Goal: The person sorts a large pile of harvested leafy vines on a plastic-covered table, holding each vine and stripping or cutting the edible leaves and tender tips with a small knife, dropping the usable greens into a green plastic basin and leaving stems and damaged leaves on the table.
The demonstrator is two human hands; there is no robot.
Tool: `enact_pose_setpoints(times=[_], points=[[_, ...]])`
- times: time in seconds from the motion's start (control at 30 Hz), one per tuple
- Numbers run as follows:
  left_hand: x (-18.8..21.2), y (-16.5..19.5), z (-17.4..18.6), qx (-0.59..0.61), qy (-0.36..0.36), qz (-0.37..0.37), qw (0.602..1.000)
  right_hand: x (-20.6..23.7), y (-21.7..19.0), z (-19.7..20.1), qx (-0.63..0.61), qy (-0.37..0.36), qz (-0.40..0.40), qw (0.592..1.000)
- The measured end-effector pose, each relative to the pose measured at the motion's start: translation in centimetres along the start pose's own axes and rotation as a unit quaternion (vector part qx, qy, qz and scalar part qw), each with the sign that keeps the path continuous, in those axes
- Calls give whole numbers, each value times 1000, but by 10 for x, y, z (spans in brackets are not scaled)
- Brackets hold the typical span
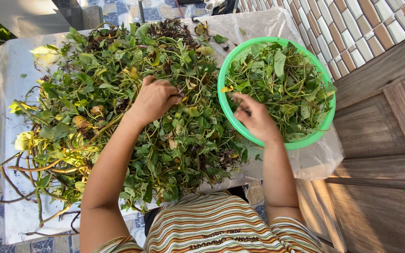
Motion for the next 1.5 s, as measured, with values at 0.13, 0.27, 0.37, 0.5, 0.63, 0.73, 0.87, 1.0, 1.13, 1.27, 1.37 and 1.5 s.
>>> enact_pose_setpoints(times=[0.13, 0.27, 0.37, 0.5, 0.63, 0.73, 0.87, 1.0, 1.13, 1.27, 1.37, 1.5], points=[[33, 1, 22, 79, 5, 37, 996, 11, 15, -54, -64, -46, -53, 995], [57, 18, 42, 131, 54, 42, 989, 8, 14, -71, -181, -2, -92, 979], [73, 31, 43, 142, 63, 42, 987, -12, 15, -73, -93, 67, -74, 991], [85, 38, 45, 138, 95, 34, 985, -27, 26, -94, -107, 37, -103, 988], [95, 26, 46, 116, 120, 75, 983, -22, 15, -111, -128, -29, -13, 991], [96, 22, 26, 111, 41, 110, 987, -14, 19, -112, -214, -24, -58, 975], [89, 28, 13, 164, 26, 146, 975, -6, 10, -113, -274, -23, -95, 957], [78, 25, 15, 242, 117, 182, 946, -1, -14, -112, -203, -23, -22, 979], [71, 18, 1, 333, 143, 159, 919, 2, -17, -112, -159, -22, 1, 987], [85, -49, 7, 401, 268, 295, 825, 8, 1, -99, -149, 9, -29, 988], [95, -82, 48, 296, 421, 285, 809, 16, 21, -89, -220, 32, -102, 970], [93, -77, 60, 423, 439, 259, 749, 22, 19, -84, -217, 52, -69, 972]])
Point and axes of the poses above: each hand's wrist, its own x-axis away from the middle knuckle, its own z-axis out of the back of the hand, y = z × x, the point moved 10 cm from there along -x, towards the middle knuckle, and after that the axes turned 13 degrees about y, right-handed, at the moved point
